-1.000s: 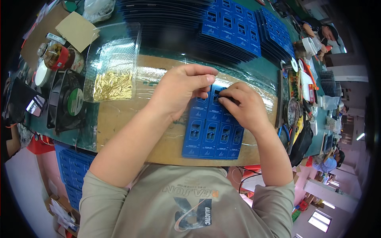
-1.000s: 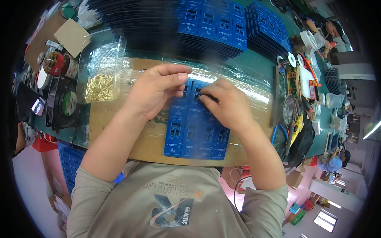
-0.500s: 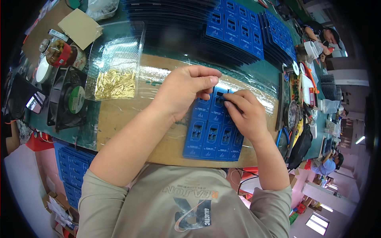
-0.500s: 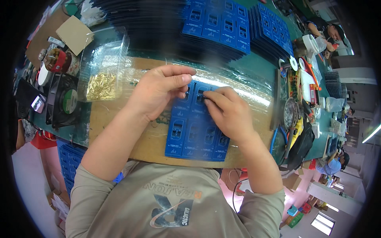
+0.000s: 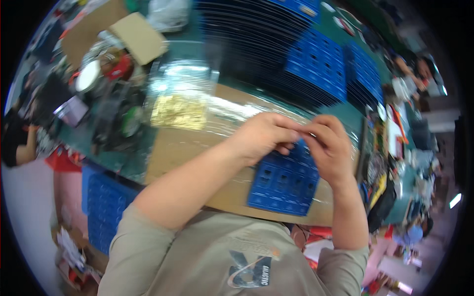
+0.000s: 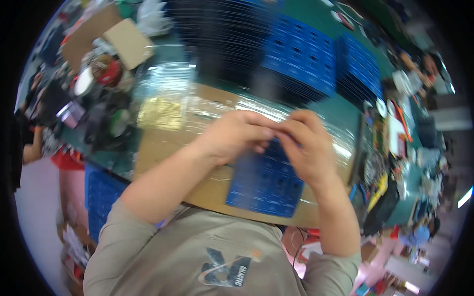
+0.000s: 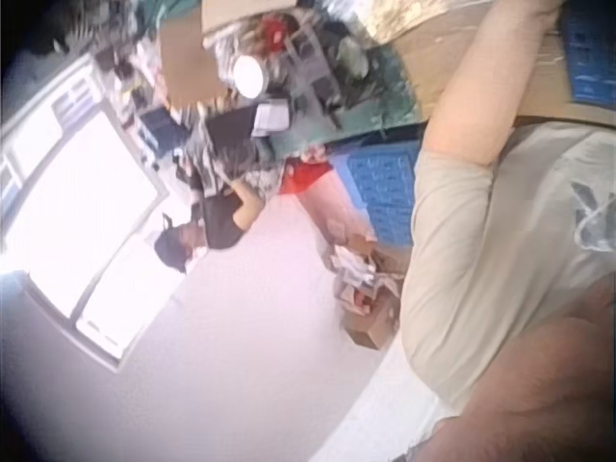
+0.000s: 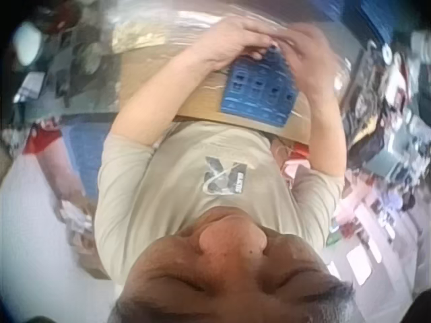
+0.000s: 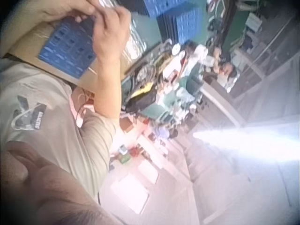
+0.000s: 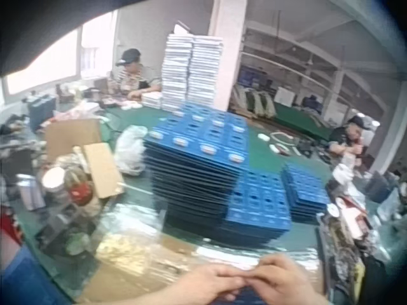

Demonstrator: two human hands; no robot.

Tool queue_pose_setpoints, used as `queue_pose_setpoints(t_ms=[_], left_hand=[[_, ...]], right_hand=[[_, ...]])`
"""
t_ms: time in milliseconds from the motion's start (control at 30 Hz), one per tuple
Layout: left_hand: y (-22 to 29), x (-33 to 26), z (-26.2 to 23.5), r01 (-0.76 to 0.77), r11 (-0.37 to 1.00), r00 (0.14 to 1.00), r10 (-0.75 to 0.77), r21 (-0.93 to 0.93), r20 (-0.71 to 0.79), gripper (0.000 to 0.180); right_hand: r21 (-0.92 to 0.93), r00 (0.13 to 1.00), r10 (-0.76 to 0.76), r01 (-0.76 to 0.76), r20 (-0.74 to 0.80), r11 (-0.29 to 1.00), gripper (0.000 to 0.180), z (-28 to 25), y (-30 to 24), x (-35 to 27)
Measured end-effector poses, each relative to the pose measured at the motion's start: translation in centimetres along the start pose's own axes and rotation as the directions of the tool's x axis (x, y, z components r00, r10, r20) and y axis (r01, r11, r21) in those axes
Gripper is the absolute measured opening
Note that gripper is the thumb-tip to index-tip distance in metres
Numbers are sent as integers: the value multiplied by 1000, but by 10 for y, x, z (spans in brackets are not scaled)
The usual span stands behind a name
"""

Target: The person assembles small electronic modules by hand, inserting metal pins or components into blue plastic housings.

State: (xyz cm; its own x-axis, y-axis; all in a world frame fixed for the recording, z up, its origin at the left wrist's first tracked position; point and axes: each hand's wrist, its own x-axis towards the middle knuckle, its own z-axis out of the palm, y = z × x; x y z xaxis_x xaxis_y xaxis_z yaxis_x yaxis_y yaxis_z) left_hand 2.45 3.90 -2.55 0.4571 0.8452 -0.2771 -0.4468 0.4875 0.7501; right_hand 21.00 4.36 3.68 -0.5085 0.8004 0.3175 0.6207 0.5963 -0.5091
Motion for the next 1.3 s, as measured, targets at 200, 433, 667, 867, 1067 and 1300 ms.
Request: queue_pose_setpoints(t_ms=[200,433,667,867,1067,1300], left_hand=[[4,-6,7,-11,1000,999,10,29,45,22],[25,-28,25,-102,943,993,116,316,-25,20],[87,-82,-17,33,-56,722,691,998,15,14],[93,-79,-76,258,-256,857,505,932,-98,20],[93,-69,-96,227,-387,946,307,894,-107,24],[91,-71,-87,261,-347,935,322,901,-147,24]], right_hand=[[176,984,173,-178,47,968,16,-8,1,-5],[233,989,144,-137,-16,963,13,-15,2,-15],[136,959,282,-282,25,950,13,-15,23,-24],[61,944,292,-304,155,951,17,5,31,-21],[-4,926,286,-294,245,956,17,10,30,-20],[-45,905,347,-347,247,937,17,13,29,-18]])
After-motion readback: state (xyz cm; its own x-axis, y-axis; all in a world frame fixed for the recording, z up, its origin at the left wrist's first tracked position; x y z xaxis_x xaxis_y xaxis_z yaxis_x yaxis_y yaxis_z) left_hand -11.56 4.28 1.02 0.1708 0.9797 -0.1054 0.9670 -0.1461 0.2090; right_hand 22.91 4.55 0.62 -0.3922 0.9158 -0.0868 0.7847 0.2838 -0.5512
